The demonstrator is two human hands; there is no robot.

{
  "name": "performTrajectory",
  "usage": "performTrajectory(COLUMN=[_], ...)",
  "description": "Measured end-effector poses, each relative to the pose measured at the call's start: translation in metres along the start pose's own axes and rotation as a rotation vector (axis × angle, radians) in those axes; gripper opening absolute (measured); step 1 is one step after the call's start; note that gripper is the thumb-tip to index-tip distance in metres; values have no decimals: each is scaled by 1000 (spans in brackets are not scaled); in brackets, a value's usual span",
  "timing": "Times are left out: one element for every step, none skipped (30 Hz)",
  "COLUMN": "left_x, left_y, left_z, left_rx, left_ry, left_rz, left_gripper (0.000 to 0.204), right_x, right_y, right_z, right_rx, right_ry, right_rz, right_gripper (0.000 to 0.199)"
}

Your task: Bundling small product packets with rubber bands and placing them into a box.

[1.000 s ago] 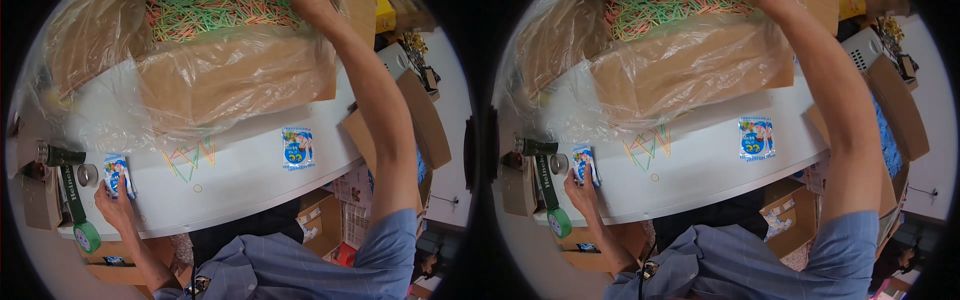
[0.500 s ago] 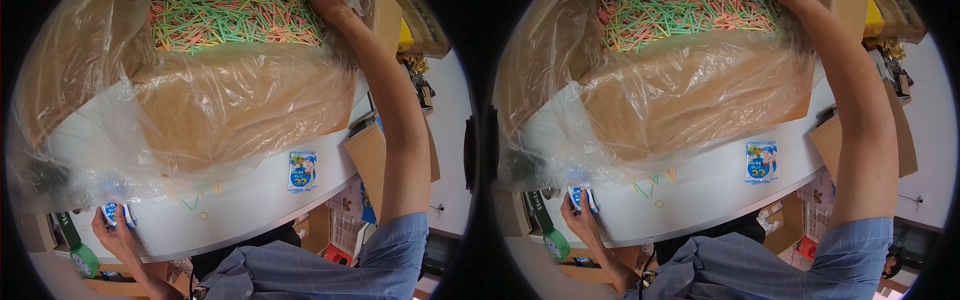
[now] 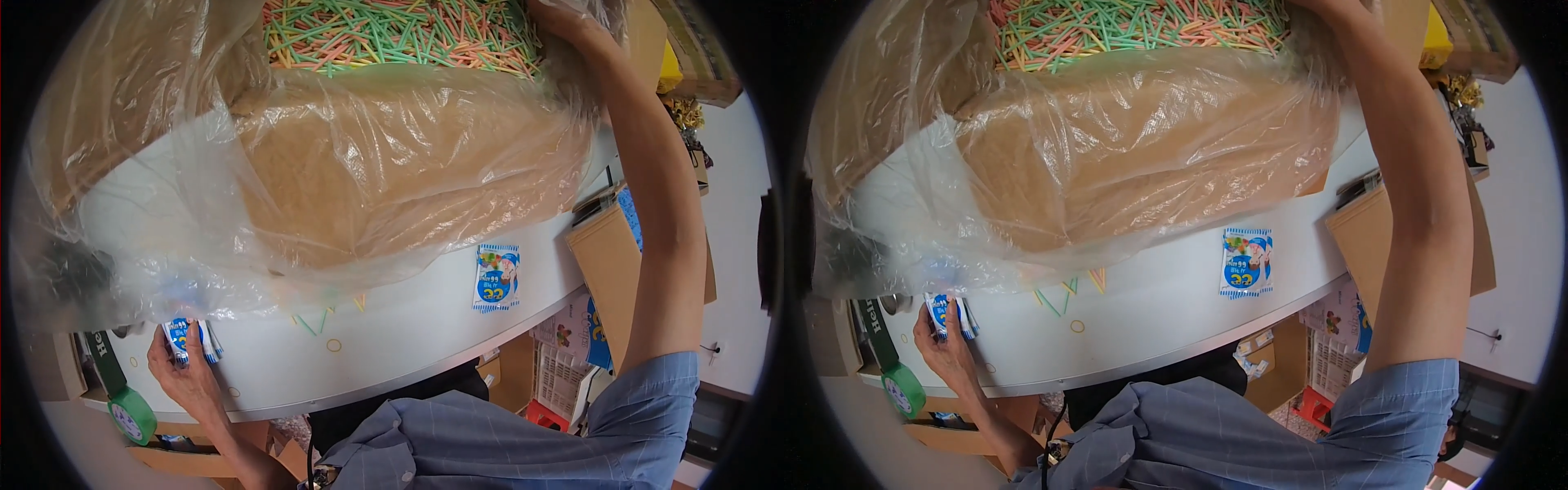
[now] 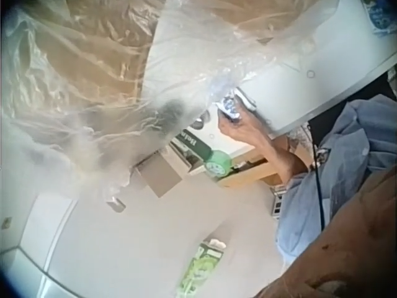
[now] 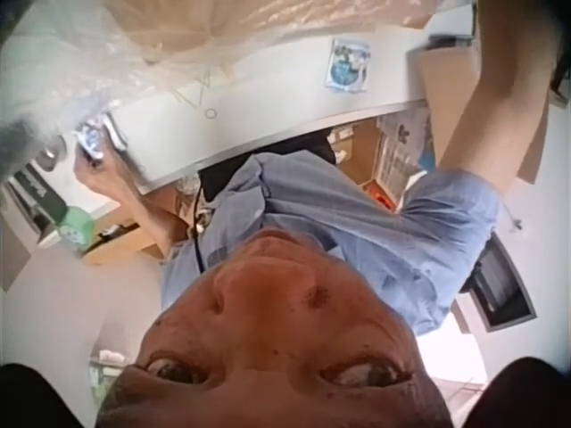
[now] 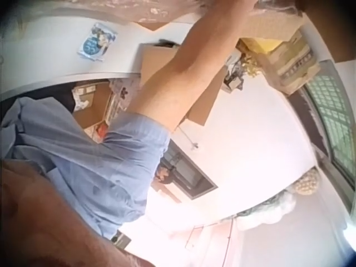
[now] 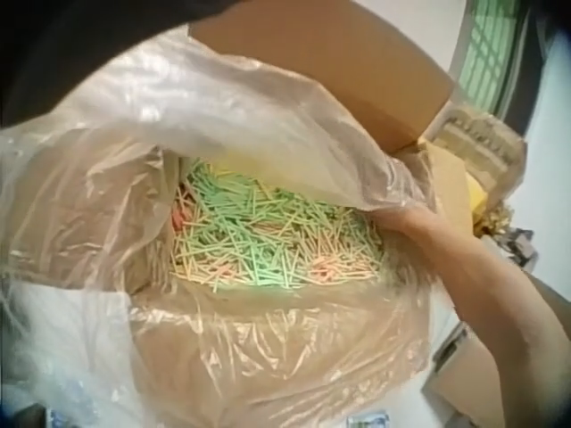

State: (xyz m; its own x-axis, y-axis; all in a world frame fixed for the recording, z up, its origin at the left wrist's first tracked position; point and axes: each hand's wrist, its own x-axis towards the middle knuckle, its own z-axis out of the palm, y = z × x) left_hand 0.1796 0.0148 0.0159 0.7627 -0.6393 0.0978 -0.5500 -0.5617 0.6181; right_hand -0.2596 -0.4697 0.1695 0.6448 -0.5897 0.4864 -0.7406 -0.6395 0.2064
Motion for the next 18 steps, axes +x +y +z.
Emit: performTrajectory(left_x=[0,-2,-2,-1,-1,0,2,2,1,2,1,0,-2,-6,-11,-18,-28,-38], left_y=[1,-2,-3,-1,-2,-4,-7,-15,-22,-25,-25,-21,-14,-9,3,21,35,43], left_z=[2,-2,-2,-1,-1,-1,-1,-5,-6,-6,-7,-8,-11,-17,-24,-32,-38,-39], left_rx=[-31,-43,-48,-49,-44,-49,-61,-60,-61,-42,-19,-29,-4,31,32,-83,-193,-376], left_ry=[1,11,10,5,3,2,-8,-9,-3,32,67,70,136,206,210,214,221,134], left_rz=[-14,-39,-39,-7,21,28,37,32,35,103,171,181,263,336,338,314,287,246], left_gripper=[48,49,49,49,50,50,50,51,51,51,51,51,48,46,46,43,41,38], right_x=[-6,-6,-9,-10,-5,-5,-9,-1,3,4,4,3,-4,-9,-10,-16,-27,-39], right_y=[-5,-47,-68,-60,-59,-59,-57,-92,-112,-111,-107,-105,-106,-112,-128,-139,-152,-158], right_z=[-12,-32,-52,-57,-57,-62,-69,-80,-90,-94,-92,-94,-94,-88,-90,-101,-110,-117], right_rx=[-4,111,201,188,74,-39,-45,125,286,278,535,792,785,1136,1486,1603,1611,1715], right_ry=[1,-133,-266,-260,-204,-149,-145,-204,-258,-247,-274,-295,-282,-162,-33,12,13,-25], right_rz=[0,223,453,461,336,210,216,350,487,491,594,691,693,840,979,1051,1044,971], right_gripper=[37,36,36,36,35,36,36,34,33,33,32,32,32,30,28,23,23,24])
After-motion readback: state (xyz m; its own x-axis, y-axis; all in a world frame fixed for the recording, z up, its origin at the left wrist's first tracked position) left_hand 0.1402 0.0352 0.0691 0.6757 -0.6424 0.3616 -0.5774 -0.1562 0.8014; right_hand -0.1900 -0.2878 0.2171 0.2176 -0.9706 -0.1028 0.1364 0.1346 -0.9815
